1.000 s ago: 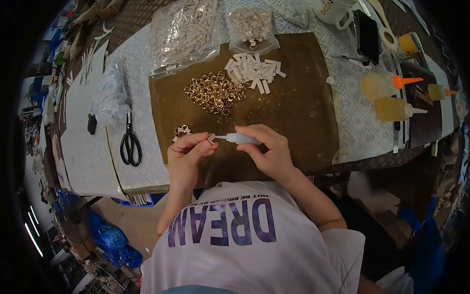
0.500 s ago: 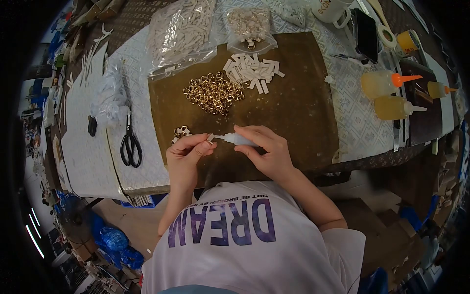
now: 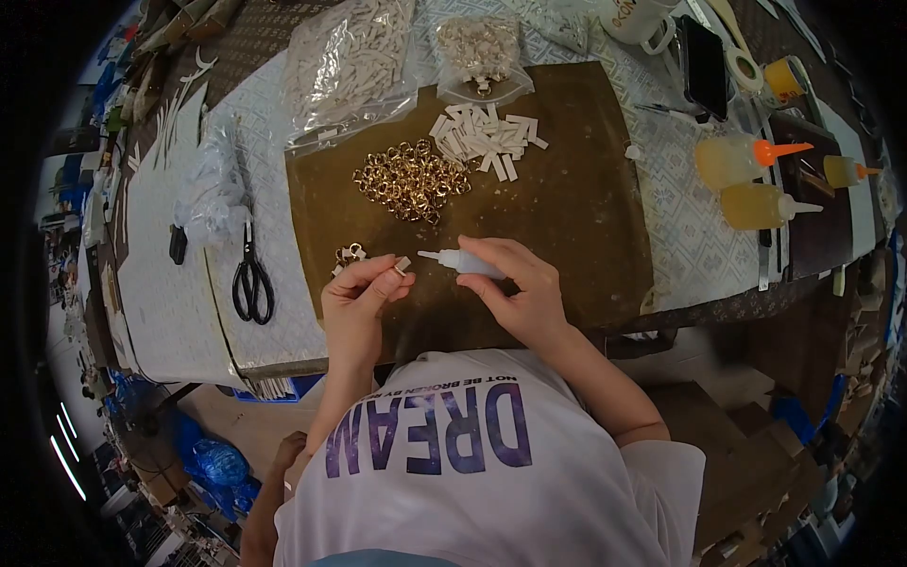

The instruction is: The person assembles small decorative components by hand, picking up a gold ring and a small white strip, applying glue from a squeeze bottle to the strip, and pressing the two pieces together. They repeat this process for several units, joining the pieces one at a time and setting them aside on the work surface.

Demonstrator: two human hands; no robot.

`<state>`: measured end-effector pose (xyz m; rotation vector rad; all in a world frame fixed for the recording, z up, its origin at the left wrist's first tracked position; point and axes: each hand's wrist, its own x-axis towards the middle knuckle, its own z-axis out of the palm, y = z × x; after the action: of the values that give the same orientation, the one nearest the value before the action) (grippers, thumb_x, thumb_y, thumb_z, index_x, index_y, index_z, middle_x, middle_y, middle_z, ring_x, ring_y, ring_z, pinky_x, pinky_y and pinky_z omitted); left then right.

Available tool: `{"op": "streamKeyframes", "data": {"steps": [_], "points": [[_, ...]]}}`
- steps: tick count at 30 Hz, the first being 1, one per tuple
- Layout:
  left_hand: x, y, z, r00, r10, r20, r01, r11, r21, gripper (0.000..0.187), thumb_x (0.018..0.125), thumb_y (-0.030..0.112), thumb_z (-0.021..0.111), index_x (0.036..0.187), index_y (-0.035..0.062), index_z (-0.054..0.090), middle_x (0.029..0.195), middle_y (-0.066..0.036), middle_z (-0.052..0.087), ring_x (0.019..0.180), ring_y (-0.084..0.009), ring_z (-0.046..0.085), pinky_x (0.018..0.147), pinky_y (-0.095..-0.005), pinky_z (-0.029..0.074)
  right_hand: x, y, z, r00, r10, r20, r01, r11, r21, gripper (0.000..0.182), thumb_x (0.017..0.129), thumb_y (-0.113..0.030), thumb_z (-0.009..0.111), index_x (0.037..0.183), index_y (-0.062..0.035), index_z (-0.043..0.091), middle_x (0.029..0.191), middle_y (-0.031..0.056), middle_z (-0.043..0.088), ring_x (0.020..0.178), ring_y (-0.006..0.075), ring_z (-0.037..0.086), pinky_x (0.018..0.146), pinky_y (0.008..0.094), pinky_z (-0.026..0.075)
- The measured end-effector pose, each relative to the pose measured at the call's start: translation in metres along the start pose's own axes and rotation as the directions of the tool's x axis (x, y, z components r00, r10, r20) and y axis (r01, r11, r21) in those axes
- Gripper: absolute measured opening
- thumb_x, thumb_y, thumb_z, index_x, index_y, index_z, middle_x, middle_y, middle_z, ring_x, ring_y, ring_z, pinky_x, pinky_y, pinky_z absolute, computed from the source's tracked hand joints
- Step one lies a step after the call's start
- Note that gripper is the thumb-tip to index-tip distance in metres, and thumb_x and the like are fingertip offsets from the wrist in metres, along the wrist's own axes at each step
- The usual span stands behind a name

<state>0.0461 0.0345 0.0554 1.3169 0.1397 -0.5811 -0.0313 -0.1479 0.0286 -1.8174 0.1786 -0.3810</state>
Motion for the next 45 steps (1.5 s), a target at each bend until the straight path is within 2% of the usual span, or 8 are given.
{"op": "streamKeyframes", "data": {"steps": [4, 22, 25, 29, 31, 35, 39, 45], "points": [[0.004, -0.003, -0.008, 0.993, -0.108, 0.046, 0.116, 0.973, -0.198, 0.019, 0.083, 0.002, 0.064, 0.101, -0.0005, 0.064, 0.092, -0.011, 0.066, 0.081, -0.0180, 0.066, 0.071, -0.0252, 0.055, 0.000, -0.001, 0.000, 1.000, 0.017, -0.007, -0.017, 0.997, 0.077, 0.038, 0.072, -0.002, 0.073, 0.109, -0.0048, 0.063, 0.099, 0.0112, 0.065, 0.087, 0.0198, 0.063, 0.074, 0.0280, 0.051], [0.002, -0.007, -0.005, 0.998, -0.048, 0.048, 0.053, 0.993, -0.102, 0.018, 0.082, 0.003, 0.065, 0.100, -0.0010, 0.064, 0.092, -0.011, 0.066, 0.082, -0.0179, 0.066, 0.072, -0.0253, 0.055, 0.000, -0.005, 0.005, 0.999, 0.002, 0.035, -0.001, 0.999, -0.041, 0.036, 0.072, -0.002, 0.073, 0.107, -0.0033, 0.064, 0.099, 0.0120, 0.064, 0.088, 0.0197, 0.063, 0.074, 0.0276, 0.049], [0.004, -0.008, -0.007, 0.992, -0.093, 0.085, 0.107, 0.976, -0.190, 0.019, 0.083, 0.002, 0.064, 0.101, -0.0010, 0.063, 0.092, -0.012, 0.066, 0.082, -0.0182, 0.066, 0.072, -0.0255, 0.055, 0.002, 0.002, 0.001, 1.000, 0.014, 0.025, -0.013, 0.999, -0.042, 0.036, 0.076, -0.003, 0.070, 0.111, -0.0020, 0.061, 0.106, 0.0103, 0.062, 0.091, 0.0176, 0.061, 0.077, 0.0265, 0.048], [0.008, -0.009, -0.013, 0.971, -0.208, 0.121, 0.236, 0.922, -0.308, 0.019, 0.083, 0.002, 0.063, 0.102, -0.0004, 0.063, 0.092, -0.012, 0.066, 0.082, -0.0177, 0.066, 0.072, -0.0251, 0.056, 0.002, 0.014, -0.005, 0.959, 0.277, -0.062, -0.239, 0.904, 0.355, 0.035, 0.086, -0.004, 0.061, 0.119, 0.0003, 0.050, 0.109, 0.0063, 0.056, 0.096, 0.0123, 0.056, 0.081, 0.0238, 0.045], [0.009, -0.010, -0.013, 0.962, -0.238, 0.133, 0.268, 0.913, -0.309, 0.020, 0.083, 0.001, 0.063, 0.103, 0.0001, 0.063, 0.092, -0.011, 0.066, 0.082, -0.0174, 0.066, 0.072, -0.0248, 0.056, 0.007, 0.018, -0.012, 0.955, 0.281, -0.094, -0.199, 0.843, 0.500, 0.036, 0.088, -0.004, 0.058, 0.122, 0.0013, 0.046, 0.110, 0.0079, 0.055, 0.098, 0.0131, 0.056, 0.085, 0.0243, 0.044], [0.010, -0.011, -0.012, 0.967, -0.202, 0.155, 0.236, 0.937, -0.255, 0.019, 0.082, 0.002, 0.065, 0.101, 0.0005, 0.063, 0.092, -0.011, 0.066, 0.082, -0.0169, 0.066, 0.073, -0.0248, 0.055, 0.014, 0.017, -0.031, 0.954, 0.233, -0.186, -0.137, 0.897, 0.420, 0.036, 0.090, -0.003, 0.055, 0.124, 0.0008, 0.044, 0.110, 0.0094, 0.056, 0.103, 0.0156, 0.056, 0.088, 0.0247, 0.043], [0.009, -0.009, -0.010, 0.971, -0.192, 0.143, 0.216, 0.959, -0.182, 0.020, 0.081, 0.003, 0.067, 0.100, 0.0006, 0.063, 0.091, -0.010, 0.067, 0.081, -0.0161, 0.066, 0.073, -0.0248, 0.054, 0.014, 0.028, -0.044, 0.947, 0.160, -0.280, -0.123, 0.982, 0.147, 0.032, 0.088, -0.001, 0.057, 0.119, 0.0007, 0.050, 0.110, 0.0082, 0.059, 0.102, 0.0136, 0.055, 0.088, 0.0245, 0.043], [0.010, -0.010, -0.009, 0.974, -0.192, 0.119, 0.207, 0.970, -0.126, 0.020, 0.080, 0.004, 0.068, 0.099, 0.0002, 0.063, 0.091, -0.009, 0.067, 0.080, -0.0153, 0.065, 0.071, -0.0244, 0.054, 0.016, 0.035, -0.048, 0.941, 0.105, -0.321, -0.101, 0.994, 0.029, 0.027, 0.087, 0.000, 0.058, 0.114, -0.0005, 0.055, 0.111, 0.0062, 0.060, 0.099, 0.0113, 0.054, 0.086, 0.0228, 0.043]]}}
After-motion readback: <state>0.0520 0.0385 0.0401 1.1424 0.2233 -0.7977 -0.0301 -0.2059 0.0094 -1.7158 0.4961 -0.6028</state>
